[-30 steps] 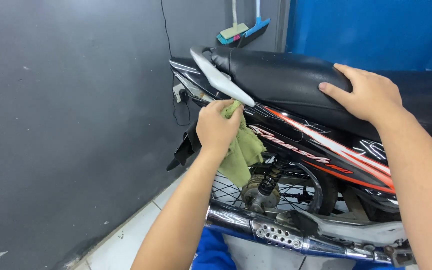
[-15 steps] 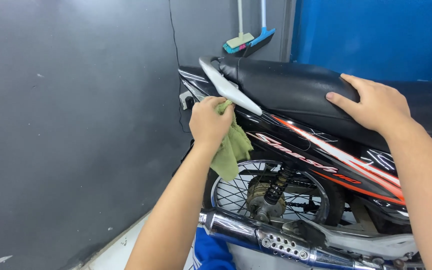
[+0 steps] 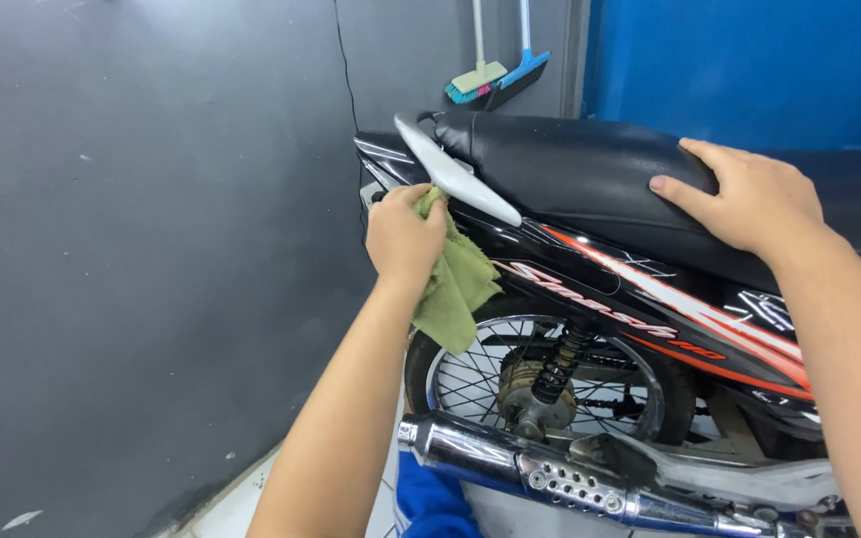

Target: The person wipes the side panels and rear section of a black Suzuki motorcycle using a green cloth. They repeatedly rub the same areas around the seat and rear fender, occasionally adjusting their grip on the cloth.

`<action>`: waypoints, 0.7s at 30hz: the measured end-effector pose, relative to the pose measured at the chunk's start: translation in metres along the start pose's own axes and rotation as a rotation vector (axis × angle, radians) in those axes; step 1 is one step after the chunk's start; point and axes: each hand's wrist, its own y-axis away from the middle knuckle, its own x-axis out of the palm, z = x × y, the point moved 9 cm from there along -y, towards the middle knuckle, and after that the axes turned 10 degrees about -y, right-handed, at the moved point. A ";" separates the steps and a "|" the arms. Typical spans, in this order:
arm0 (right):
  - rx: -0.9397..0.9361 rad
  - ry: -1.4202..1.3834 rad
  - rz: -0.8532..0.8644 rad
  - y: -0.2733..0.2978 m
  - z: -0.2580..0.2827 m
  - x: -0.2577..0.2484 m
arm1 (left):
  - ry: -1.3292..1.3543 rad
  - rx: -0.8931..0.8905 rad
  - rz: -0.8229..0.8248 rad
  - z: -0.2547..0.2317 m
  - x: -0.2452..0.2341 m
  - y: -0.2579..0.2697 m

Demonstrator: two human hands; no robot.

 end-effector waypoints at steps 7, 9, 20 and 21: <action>-0.024 -0.009 -0.008 0.000 0.000 -0.002 | 0.096 0.252 -0.108 -0.044 0.038 0.069; -0.040 -0.012 -0.021 -0.001 0.000 -0.002 | 0.093 0.270 -0.183 -0.043 0.032 0.064; -0.078 -0.073 -0.034 0.000 -0.002 0.001 | 0.081 0.338 -0.219 -0.081 0.051 0.111; -0.109 -0.055 -0.048 -0.001 -0.002 0.001 | 0.051 0.296 -0.264 -0.073 0.049 0.108</action>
